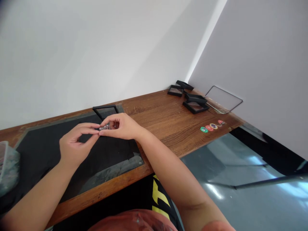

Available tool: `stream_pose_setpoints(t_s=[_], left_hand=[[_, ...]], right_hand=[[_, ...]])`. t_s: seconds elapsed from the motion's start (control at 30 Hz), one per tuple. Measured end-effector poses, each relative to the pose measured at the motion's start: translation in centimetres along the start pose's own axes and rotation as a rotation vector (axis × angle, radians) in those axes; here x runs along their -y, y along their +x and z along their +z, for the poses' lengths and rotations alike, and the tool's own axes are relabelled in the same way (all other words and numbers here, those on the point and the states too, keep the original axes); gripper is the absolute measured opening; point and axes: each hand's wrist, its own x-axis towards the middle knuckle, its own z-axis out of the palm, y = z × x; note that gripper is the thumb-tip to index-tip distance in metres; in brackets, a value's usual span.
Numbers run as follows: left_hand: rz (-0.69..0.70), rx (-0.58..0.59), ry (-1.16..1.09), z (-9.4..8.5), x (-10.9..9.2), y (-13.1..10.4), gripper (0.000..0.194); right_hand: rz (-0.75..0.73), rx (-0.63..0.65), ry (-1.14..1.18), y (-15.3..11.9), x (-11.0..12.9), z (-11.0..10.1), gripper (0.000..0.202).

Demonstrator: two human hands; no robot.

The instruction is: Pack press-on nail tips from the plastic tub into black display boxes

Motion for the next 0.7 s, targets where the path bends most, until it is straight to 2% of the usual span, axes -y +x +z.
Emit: stream_pose_setpoints(t_s=[0.4,0.53,0.7], left_hand=[[-0.094,-0.018,-0.022,0.28,0.05,-0.20,0.010],[-0.181,-0.002,-0.057,0.51,0.46,-0.34,0.005],[-0.256,0.061,-0.060,0.52,0.81,-0.29,0.018]], right_hand=[[0.063,0.033,0.071,0.32,-0.44,0.42,0.034],[0.081,0.042,0.049,0.31,-0.65,0.28,0.036],[0.103,0.060,-0.020,0.30,-0.59,-0.01,0.034]])
